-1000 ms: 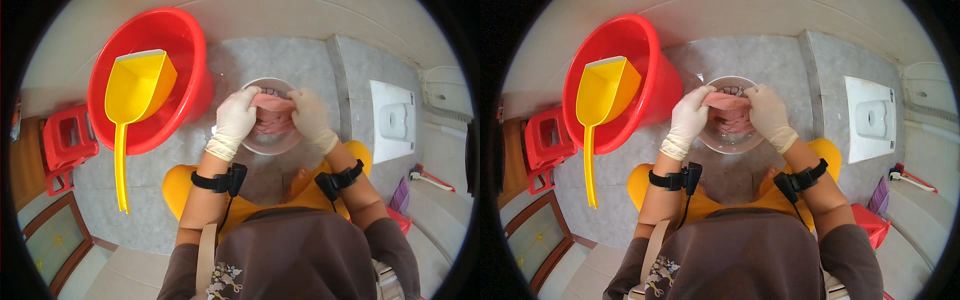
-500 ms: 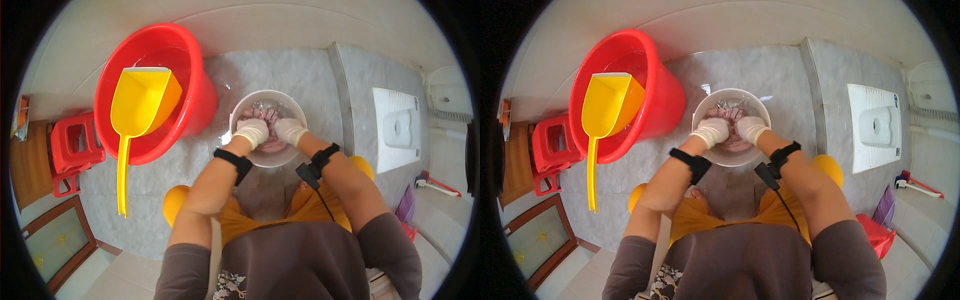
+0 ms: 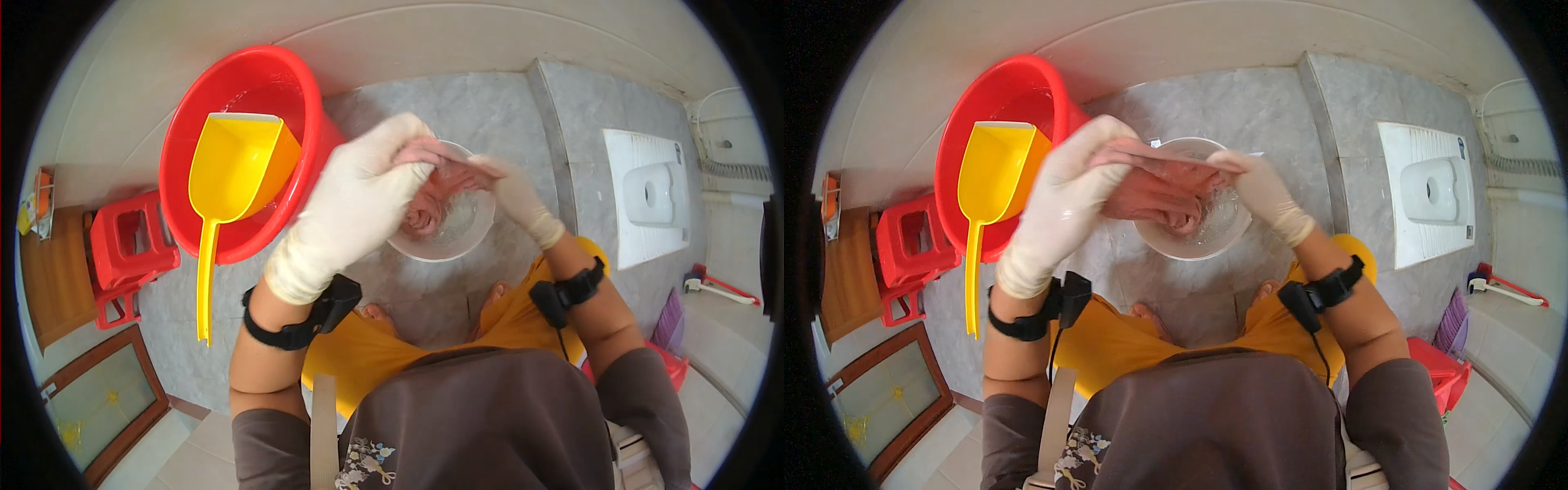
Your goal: The person is washing and wringing out a pink cleaning cloth in a bucket of water.
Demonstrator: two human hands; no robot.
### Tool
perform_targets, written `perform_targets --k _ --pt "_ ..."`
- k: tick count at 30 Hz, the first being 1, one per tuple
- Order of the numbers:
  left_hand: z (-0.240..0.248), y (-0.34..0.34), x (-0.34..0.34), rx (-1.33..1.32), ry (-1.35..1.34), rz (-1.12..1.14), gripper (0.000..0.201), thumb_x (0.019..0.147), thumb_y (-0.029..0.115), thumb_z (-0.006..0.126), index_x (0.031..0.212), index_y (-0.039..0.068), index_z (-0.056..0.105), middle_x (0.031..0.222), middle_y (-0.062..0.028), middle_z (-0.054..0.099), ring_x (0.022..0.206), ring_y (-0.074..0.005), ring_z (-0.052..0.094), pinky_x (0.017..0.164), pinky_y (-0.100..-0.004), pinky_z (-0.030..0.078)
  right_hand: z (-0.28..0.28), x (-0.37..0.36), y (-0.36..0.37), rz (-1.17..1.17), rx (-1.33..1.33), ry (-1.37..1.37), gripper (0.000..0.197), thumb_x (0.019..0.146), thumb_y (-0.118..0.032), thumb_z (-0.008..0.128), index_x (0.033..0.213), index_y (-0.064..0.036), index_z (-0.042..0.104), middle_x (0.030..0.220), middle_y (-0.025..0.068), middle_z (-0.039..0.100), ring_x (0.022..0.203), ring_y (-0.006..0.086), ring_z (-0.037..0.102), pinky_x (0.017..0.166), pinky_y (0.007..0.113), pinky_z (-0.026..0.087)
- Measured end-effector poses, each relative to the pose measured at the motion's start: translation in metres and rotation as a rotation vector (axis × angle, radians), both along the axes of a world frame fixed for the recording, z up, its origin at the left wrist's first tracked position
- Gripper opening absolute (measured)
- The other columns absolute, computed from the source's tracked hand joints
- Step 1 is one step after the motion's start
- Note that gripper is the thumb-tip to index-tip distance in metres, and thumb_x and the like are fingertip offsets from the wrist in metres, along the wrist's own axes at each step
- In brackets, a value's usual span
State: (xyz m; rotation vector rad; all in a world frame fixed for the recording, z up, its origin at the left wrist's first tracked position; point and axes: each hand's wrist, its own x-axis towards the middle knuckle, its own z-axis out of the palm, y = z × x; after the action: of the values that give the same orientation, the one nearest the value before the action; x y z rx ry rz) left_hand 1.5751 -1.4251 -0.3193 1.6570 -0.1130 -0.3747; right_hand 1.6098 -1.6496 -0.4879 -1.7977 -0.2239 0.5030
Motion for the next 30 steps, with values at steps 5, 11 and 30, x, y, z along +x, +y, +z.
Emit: perform_targets --k 5,11,30 --pt "0.054 0.008 -0.016 -0.099 -0.184 0.165 0.023 0.085 0.016 0.053 0.101 -0.001 0.054 0.095 -0.0031 0.056 0.091 -0.0109 0.050 0.084 -0.0223 0.037 0.130 0.015 -0.016 -0.049 0.156 0.095 0.020 0.091 -0.015 0.048 0.097 -0.0029 0.063 0.088 0.0003 0.062 0.076 0.0088 0.059 0.069 0.020 0.044" --pt "0.090 0.027 -0.029 0.147 -0.419 0.243 0.042 0.084 0.030 0.059 0.108 -0.004 0.056 0.100 -0.0085 0.060 0.093 -0.0162 0.056 0.086 -0.0268 0.041 0.203 0.020 -0.038 -0.175 0.055 -0.472 0.023 0.089 -0.016 0.047 0.100 -0.0023 0.061 0.089 0.0015 0.061 0.082 0.0089 0.057 0.072 0.020 0.042" --pt "-0.223 -0.030 0.026 1.044 0.279 -0.714 0.034 0.086 0.032 0.045 0.108 0.014 0.065 0.114 -0.0133 0.060 0.109 -0.0292 0.055 0.091 -0.0397 0.043 -0.047 0.009 0.037 0.891 -0.981 -0.278 0.028 0.088 -0.021 0.043 0.108 -0.0183 0.064 0.113 0.0106 0.061 0.106 0.0283 0.058 0.085 0.041 0.047"
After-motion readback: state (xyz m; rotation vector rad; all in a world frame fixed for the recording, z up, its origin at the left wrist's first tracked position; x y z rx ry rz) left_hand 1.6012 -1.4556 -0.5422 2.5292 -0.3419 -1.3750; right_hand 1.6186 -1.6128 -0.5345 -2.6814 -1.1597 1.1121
